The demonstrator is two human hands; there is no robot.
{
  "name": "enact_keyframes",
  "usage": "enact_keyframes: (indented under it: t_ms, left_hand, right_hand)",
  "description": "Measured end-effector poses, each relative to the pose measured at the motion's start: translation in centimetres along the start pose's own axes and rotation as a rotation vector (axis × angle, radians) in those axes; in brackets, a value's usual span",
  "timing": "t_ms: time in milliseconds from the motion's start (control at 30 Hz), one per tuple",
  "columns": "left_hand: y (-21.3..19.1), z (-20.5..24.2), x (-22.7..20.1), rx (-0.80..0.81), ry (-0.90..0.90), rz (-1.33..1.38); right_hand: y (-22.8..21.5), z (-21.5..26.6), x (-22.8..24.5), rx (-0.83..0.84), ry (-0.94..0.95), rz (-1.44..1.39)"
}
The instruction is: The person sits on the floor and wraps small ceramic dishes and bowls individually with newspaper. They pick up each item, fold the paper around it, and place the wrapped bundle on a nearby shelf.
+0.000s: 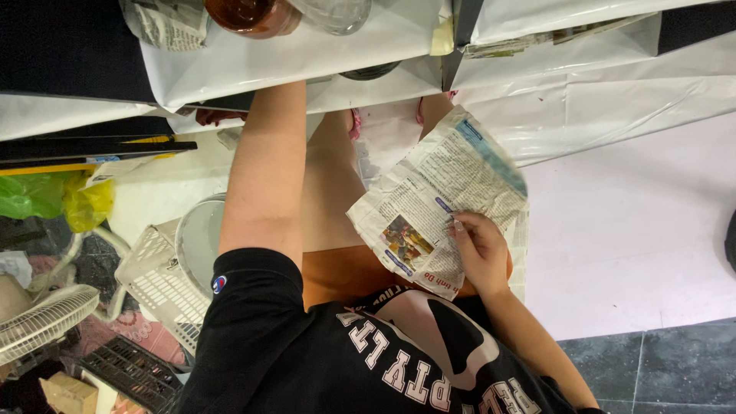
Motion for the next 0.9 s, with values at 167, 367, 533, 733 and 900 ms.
enact_keyframes:
  t_ms: [167, 367, 533, 733, 900]
  left_hand:
    - [0.6, 0.2, -0.6, 0.007, 0.066, -0.05]
    - [1.4, 1.3, -0.4, 0.022, 0.127, -0.109]
    - [1.9, 2.4, -0.2, 0.037, 0.187, -0.181]
    - [2.6, 3.5, -0.1, 0.049, 0.26, -0.269]
    - [3.0, 3.9, -0.5, 0.052, 0.321, -0.332]
  right_hand:
    - [0.1, -0.2, 1.2, -0.053, -0.024, 0.145]
    - [0.0, -0.1, 1.8, -0.06, -0.059, 0.167]
    - [0.0, -0.1, 1.8, -0.069, -0.058, 0.193]
    - [0.2, -0.1, 2.2, -0.069, -0.092, 0.178]
    - [0.2, -0.2, 3.1, -0.084, -0.131, 0.243]
Point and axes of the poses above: each hand's wrist, its own z-axis away from the middle knuckle, its own y-axis out of the palm, x = y × z, the point moved 9 cm from there along -z, towards the middle knuckle, and after that the axes turned 13 degrees about -x, right-handed, at the moved point
